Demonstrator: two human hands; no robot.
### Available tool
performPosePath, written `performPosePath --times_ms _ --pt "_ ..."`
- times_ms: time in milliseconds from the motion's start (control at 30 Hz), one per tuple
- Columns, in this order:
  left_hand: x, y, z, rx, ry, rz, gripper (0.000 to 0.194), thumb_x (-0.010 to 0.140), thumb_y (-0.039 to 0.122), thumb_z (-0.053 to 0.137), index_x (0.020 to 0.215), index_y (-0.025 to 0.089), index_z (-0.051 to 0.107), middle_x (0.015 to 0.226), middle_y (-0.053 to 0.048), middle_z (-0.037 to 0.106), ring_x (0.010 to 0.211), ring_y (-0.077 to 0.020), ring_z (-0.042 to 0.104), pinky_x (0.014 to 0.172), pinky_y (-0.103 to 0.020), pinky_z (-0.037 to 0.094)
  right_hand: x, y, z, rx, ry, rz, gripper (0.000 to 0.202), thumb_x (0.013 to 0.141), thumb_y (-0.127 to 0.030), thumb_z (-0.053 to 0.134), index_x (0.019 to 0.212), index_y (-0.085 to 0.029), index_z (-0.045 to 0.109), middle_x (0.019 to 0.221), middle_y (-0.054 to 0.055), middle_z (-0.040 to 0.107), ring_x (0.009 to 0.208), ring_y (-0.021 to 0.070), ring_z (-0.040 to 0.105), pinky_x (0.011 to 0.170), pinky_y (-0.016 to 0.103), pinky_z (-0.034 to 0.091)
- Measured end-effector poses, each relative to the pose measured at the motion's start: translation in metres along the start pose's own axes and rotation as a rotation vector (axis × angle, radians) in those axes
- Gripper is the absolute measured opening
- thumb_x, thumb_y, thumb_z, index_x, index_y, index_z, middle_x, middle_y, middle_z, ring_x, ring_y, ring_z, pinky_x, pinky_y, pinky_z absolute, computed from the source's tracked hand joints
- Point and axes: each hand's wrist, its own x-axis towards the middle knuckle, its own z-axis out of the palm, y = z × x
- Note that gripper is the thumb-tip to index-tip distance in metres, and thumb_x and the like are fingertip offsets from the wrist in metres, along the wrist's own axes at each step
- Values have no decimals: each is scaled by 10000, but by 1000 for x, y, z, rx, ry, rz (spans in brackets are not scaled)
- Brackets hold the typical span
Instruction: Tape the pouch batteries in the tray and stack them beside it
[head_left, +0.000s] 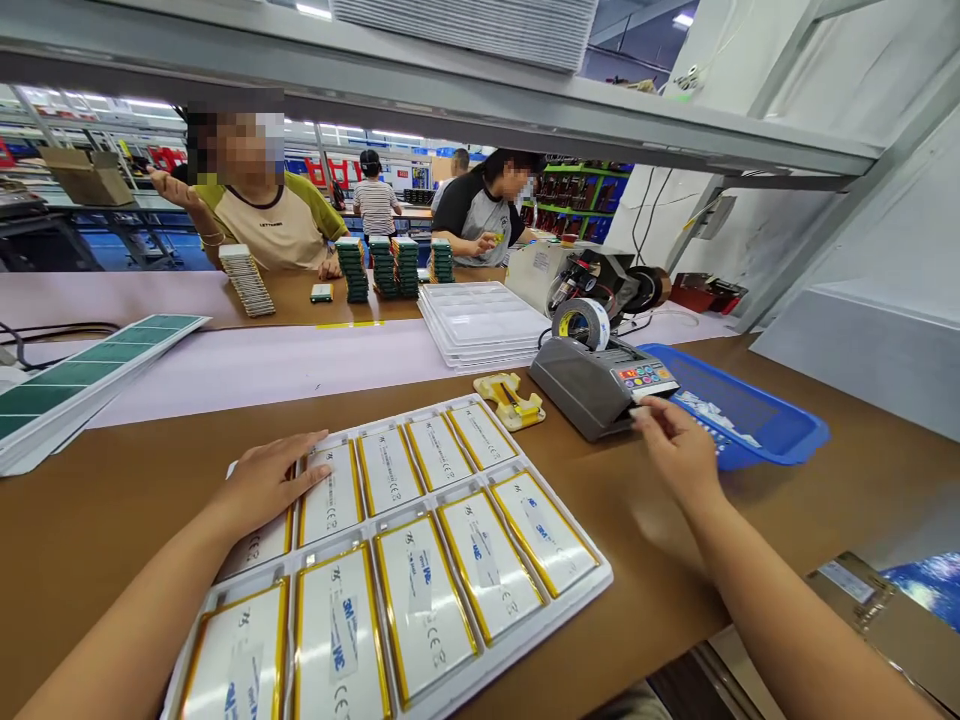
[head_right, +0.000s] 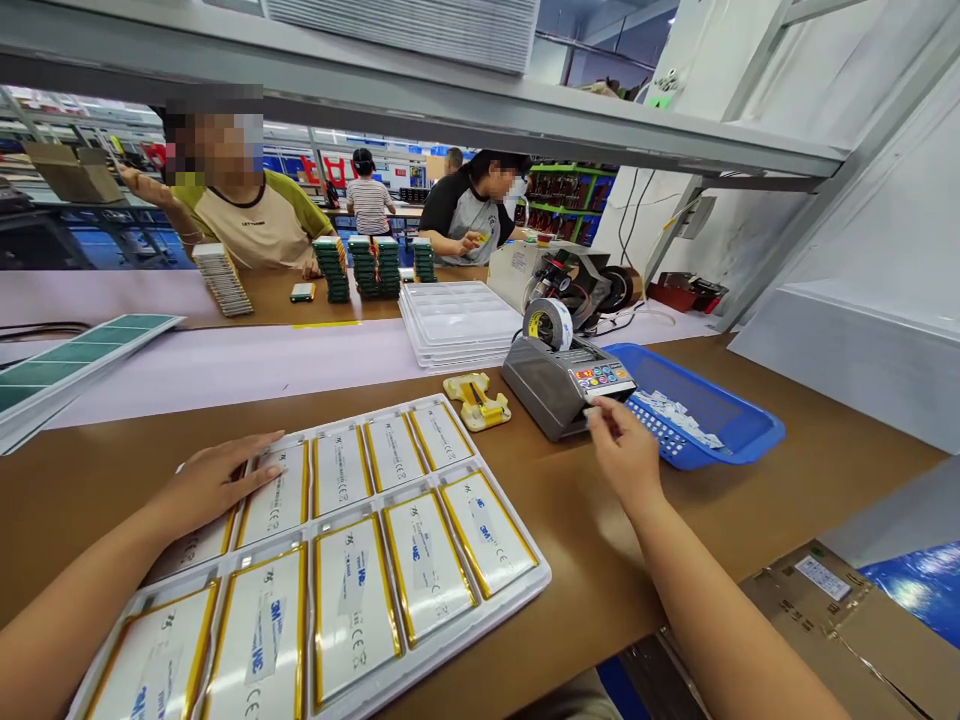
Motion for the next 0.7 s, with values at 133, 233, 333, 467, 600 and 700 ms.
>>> performPosePath --times_ms 133,233,333,467,600,700 --pt "-1 0 0 -3 -4 7 571 809 530 309 1278 211 369 1325 -24 419 1202 -212 366 994 -391 243 -20 -17 15 73 -324 38 346 754 -408 484 1004 -183 568 859 52 629 647 150 589 648 302 465" --pt "-1 -1 0 -1 -10 -6 581 804 534 313 1279 203 371 1321 -30 424 1198 -212 372 994 -385 248 -26 -26 23 5 -393 11 327 766 -407 468 998 -205 578 857 39 641 685 159 589 658 294 463" --pt "-1 -2 0 -11 -14 -16 585 799 541 316 1283 216 366 1324 -22 421 1203 -217 367 996 -390 247 -19 -38 33 -72 -513 -55 312 781 -378 443 1002 -203 577 895 41 644 753 169 584 697 291 454" --pt "-1 -4 1 -21 -2 -9 578 791 541 328 1274 229 383 1317 -19 430 1203 -217 373 1000 -391 247 6 -62 66 -332 -657 -150 321 821 -315 373 1090 -223 522 1017 41 624 878 169 572 768 274 416" --pt "-2 -10 3 -51 27 -3 577 770 543 363 1252 232 425 1295 -23 457 1191 -216 398 1004 -381 268 37 -82 116 -617 -702 -82 365 809 -318 407 1153 -206 457 1109 110 580 1010 239 533 810 349 387" --pt "-3 -15 3 -100 58 -10 556 750 549 394 1216 256 473 1274 -14 478 1175 -230 420 1001 -391 296 55 -90 147 -645 -714 39 458 686 -380 588 1064 -133 512 1012 186 611 930 320 569 734 421 415"
